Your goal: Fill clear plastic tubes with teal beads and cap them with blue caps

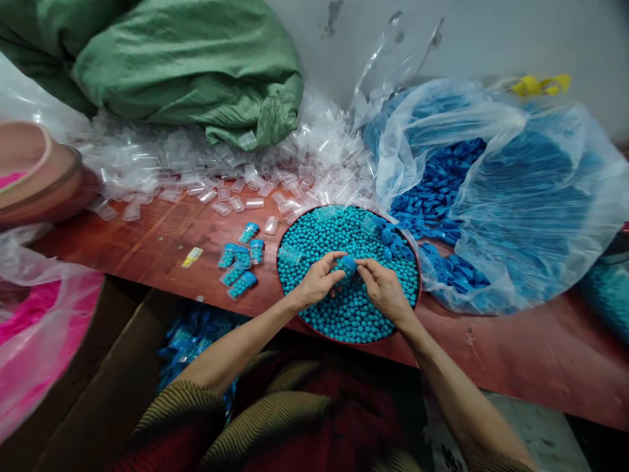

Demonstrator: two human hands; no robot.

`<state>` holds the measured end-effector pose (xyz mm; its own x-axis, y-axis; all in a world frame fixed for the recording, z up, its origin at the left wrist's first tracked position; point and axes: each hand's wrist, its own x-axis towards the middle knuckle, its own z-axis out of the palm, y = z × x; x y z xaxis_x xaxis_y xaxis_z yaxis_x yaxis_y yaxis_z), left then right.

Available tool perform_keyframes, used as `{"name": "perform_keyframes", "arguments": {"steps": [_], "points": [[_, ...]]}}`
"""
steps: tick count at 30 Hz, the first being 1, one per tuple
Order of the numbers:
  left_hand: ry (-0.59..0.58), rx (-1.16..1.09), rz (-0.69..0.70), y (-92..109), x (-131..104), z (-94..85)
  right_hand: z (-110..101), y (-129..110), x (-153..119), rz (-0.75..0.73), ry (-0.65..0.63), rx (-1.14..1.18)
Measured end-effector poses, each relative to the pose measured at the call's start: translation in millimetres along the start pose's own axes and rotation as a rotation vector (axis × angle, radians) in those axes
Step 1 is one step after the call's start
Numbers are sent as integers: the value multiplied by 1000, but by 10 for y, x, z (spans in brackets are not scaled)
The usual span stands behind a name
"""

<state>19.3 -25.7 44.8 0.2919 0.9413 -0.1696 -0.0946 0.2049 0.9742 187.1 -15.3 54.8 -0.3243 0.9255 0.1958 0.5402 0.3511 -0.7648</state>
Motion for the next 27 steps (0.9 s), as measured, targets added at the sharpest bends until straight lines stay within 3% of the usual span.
{"name": "perform_keyframes", "arguments": {"steps": [12, 21, 24, 27], "points": [[74, 34, 53, 23, -125, 130, 2, -71, -114, -68, 57, -8], [146, 113, 132, -12, -89, 168, -29, -10, -116, -111, 4, -2], [107, 58, 82, 0, -78, 126, -77, 47, -107, -76, -67, 116], [-13, 33, -8, 19, -97, 53, -135, 120, -78, 27, -114, 315]]}}
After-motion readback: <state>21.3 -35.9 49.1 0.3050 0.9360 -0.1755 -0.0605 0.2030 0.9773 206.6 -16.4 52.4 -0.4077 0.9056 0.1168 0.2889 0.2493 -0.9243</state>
